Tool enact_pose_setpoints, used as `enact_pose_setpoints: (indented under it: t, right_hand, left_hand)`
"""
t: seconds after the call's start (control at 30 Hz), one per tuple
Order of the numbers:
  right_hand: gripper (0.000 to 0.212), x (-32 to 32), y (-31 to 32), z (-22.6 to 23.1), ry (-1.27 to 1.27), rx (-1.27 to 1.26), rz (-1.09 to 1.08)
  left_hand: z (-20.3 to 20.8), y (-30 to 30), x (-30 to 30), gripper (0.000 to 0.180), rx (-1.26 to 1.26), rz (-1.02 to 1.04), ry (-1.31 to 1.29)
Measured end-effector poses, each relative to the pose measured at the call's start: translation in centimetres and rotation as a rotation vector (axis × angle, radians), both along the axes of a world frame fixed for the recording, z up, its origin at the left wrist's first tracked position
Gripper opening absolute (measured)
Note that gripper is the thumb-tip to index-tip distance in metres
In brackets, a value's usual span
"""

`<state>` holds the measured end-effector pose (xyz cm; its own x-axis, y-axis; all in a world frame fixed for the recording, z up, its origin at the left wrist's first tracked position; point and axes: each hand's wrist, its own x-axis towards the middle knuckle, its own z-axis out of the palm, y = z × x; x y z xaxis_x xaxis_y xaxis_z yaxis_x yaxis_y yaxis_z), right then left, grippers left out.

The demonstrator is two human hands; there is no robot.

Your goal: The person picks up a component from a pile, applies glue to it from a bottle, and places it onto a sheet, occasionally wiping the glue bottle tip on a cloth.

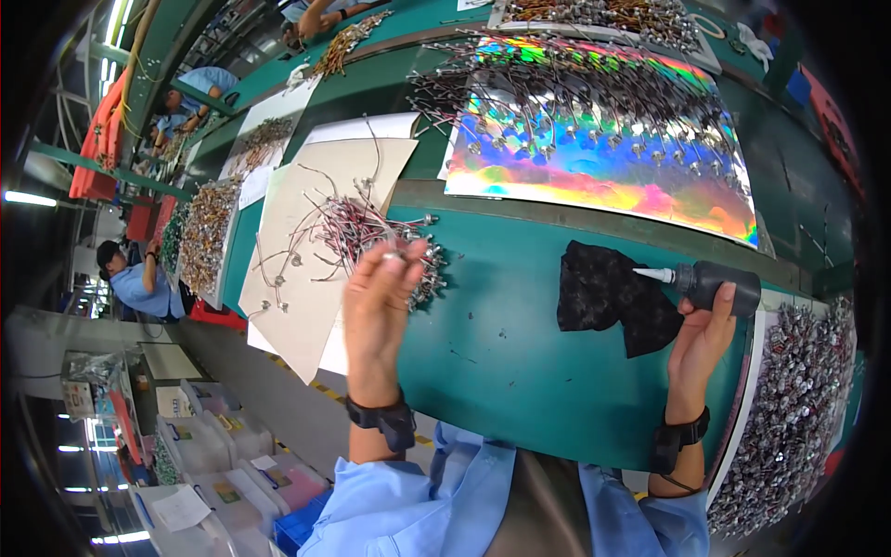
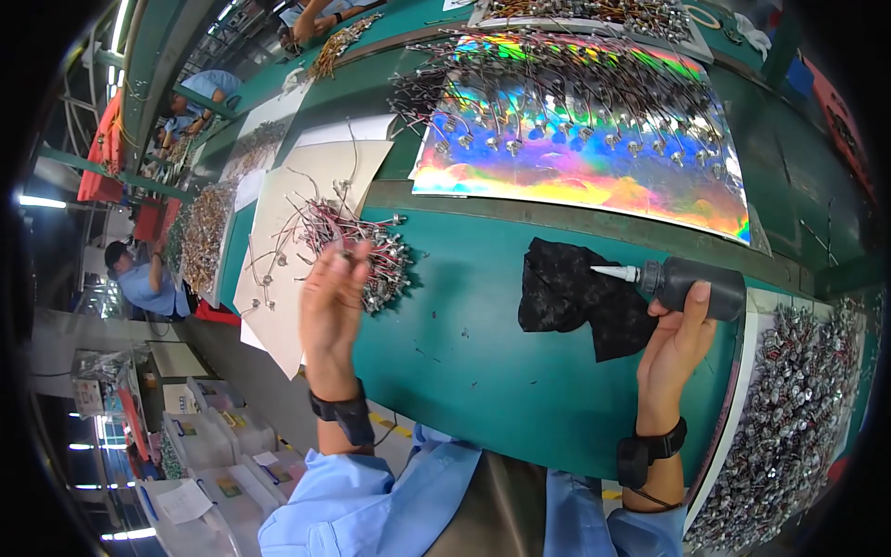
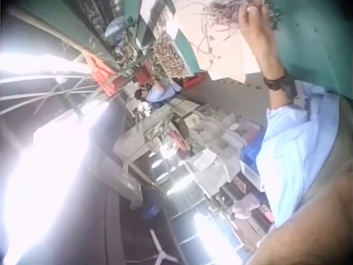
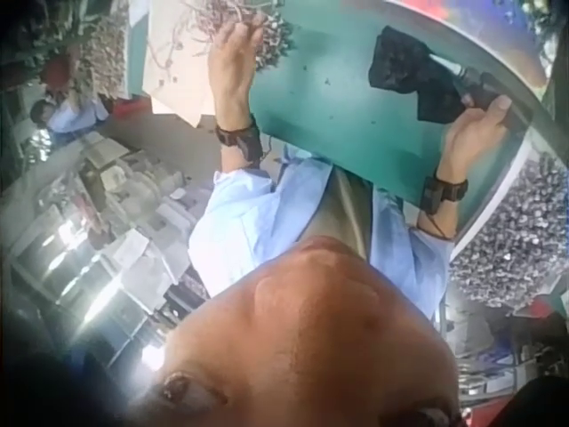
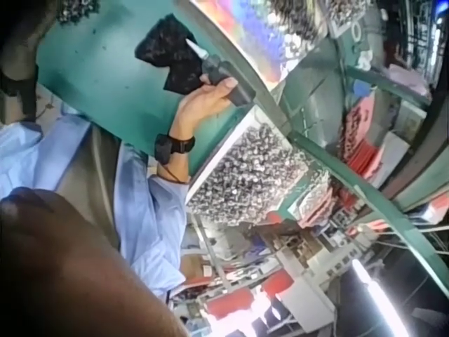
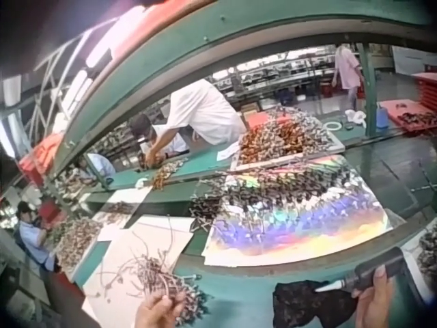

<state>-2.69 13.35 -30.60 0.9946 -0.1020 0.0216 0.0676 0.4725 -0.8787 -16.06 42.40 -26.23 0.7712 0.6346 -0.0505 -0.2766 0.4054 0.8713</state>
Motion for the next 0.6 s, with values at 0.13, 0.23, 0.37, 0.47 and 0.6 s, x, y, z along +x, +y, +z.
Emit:
enact_pose_setpoints:
  t: [0.13, 0.23, 0.37, 0.47, 0.6]
  right_hand:
    - [0.032, -0.1, 0.2, 0.2, 0.001, 0.005, 0.009]
    - [0.035, -0.4, 0.2, -0.1, -0.032, -0.014, 0.039]
    - [0.042, -1.0, 0.6, 0.4, -0.061, -0.057, 0.051]
    - [0.049, -1.2, 0.9, 1.6, -0.071, -0.078, 0.055]
    - [0.06, -1.0, 2.0, 2.5, -0.101, -0.097, 0.055]
  left_hand:
    - [-2.9, -2.4, 1.3, 0.017, -0.215, -0.123, -0.055]
    - [-4.7, -3.3, 2.5, 0.018, -0.301, -0.159, -0.092]
    - [-5.4, -5.2, 4.2, 0.018, -0.314, -0.145, -0.025]
    - [-5.9, -6.1, 4.5, 0.018, -0.269, -0.157, 0.039]
    - [-6.3, -7.0, 4.3, 0.018, -0.193, -0.223, 0.093]
